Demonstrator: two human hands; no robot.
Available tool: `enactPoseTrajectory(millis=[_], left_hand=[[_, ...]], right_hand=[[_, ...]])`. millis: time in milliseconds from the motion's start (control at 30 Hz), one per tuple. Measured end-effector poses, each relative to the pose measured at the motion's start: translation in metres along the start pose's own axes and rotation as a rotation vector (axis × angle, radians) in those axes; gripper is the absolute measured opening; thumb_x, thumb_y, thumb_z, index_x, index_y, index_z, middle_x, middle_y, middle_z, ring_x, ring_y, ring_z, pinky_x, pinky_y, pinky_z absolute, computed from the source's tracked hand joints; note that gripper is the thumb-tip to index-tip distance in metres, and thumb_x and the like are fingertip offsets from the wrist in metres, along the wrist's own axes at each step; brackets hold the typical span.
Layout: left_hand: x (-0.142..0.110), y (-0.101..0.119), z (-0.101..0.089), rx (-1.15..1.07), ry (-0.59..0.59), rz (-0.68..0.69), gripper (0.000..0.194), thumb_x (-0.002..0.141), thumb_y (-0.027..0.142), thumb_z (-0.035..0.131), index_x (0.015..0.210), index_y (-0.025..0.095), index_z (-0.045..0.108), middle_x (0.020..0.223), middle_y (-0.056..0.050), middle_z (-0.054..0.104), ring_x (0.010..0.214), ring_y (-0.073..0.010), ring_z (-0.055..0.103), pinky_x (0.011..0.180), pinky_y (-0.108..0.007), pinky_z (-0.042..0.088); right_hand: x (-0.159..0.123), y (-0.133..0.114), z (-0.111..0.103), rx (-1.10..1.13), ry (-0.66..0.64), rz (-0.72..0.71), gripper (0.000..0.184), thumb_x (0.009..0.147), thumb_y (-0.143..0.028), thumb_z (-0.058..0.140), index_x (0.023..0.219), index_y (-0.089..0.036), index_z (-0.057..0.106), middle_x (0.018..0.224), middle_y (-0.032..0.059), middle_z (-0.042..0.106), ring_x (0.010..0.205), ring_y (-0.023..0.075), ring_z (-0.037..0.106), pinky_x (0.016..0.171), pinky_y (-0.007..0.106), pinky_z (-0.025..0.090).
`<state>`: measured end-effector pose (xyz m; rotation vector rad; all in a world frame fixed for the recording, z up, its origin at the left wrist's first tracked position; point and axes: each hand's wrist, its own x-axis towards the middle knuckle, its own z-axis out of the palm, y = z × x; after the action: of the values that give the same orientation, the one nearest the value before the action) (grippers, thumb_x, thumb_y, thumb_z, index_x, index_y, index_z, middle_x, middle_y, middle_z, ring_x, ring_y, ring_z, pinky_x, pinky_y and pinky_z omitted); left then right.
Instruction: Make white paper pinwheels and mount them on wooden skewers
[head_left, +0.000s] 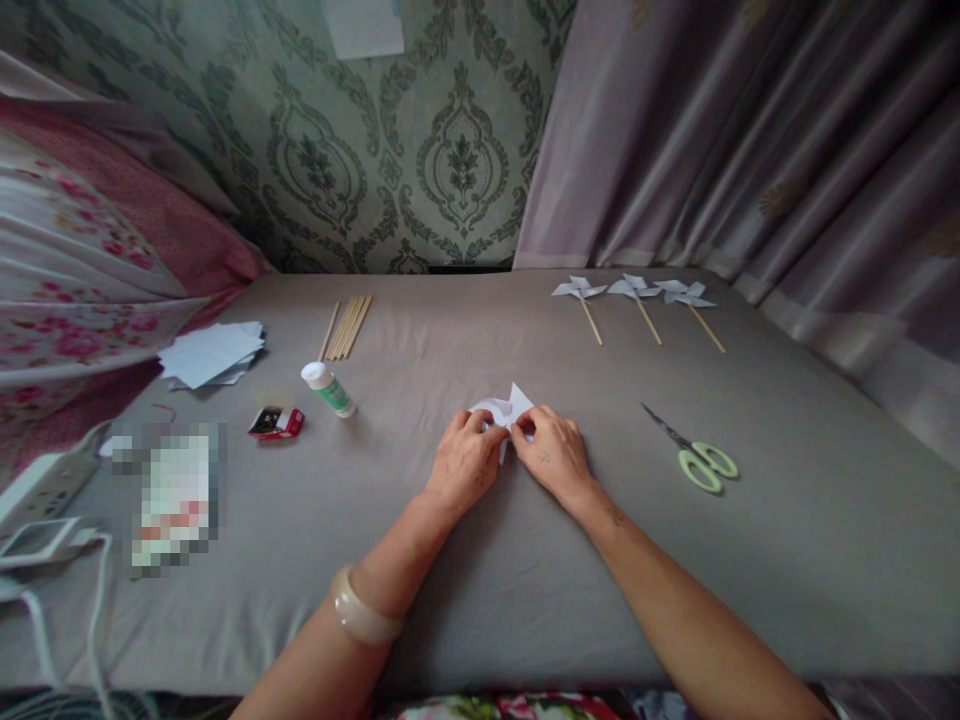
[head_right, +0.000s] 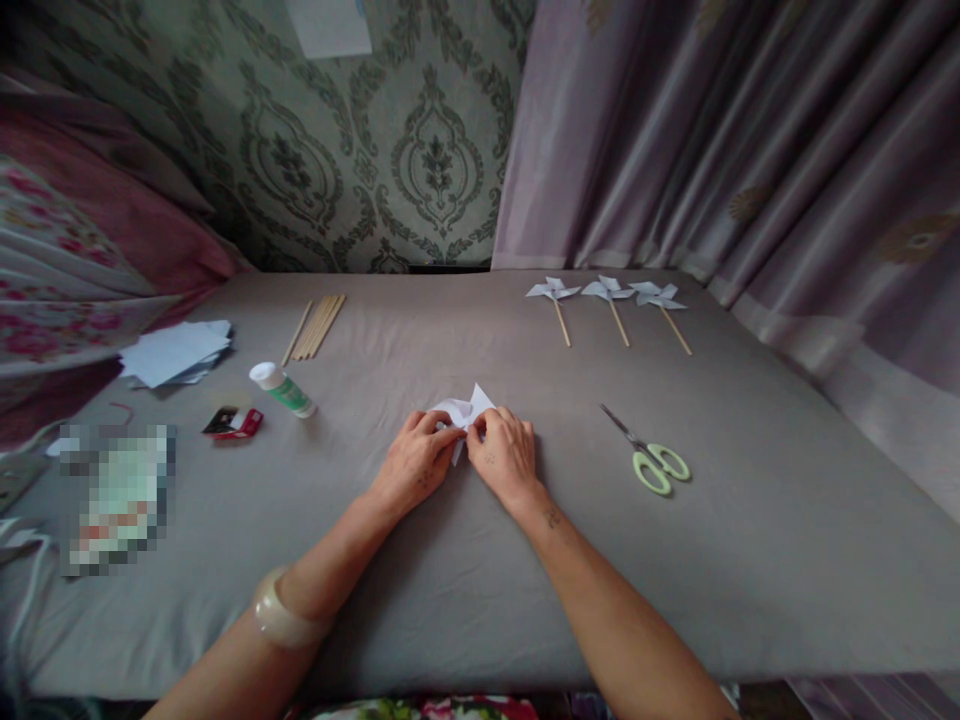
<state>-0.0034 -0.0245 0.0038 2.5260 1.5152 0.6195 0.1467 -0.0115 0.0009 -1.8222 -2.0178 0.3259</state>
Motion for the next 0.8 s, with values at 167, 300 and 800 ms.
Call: enactPoseTrajectory(millis=[167,300,800], left_hand=[[0.0,0.001,-0.001,-0.002,-0.005,-0.005,0.029,0.09,0.016,0.046,0.104,0.022,0.07,0.109,-0.008,0.062,0.096,-0.0217,0.052,0.088,-0.036,0.047],[0.001,0.002,-0.001,0.01,-0.023,-0.012,0.03,0.091,0.016,0.045,0.105,0.022,0.07,0.109,-0.008,0.062,0.098,-0.0221,0.052,0.089,-0.037,0.046],[0.0,0.002,-0.001,0.006,-0.013,-0.007,0.028,0.09,0.016,0.046,0.103,0.022,0.071,0.108,-0.008,0.062,0.096,-0.0219,0.052,0.089,-0.037,0.047]], right_hand=[[0.0,0.0,-0.001,0.047,0.011,-0.028,0.011,0.086,-0.02,0.054,0.087,-0.019,0.066,0.094,0.0058,0.069,0.09,0.0196,0.063,0.08,0.032,0.039],[0.0,0.0,-0.002,0.074,0.01,-0.054,0.014,0.087,-0.019,0.055,0.091,-0.02,0.068,0.097,0.0055,0.069,0.091,0.0192,0.063,0.082,0.031,0.039],[-0.001,0.0,-0.016,-0.063,-0.087,-0.207,0.026,0.09,-0.017,0.049,0.105,-0.021,0.07,0.102,0.0073,0.067,0.098,0.0206,0.058,0.084,0.031,0.038]])
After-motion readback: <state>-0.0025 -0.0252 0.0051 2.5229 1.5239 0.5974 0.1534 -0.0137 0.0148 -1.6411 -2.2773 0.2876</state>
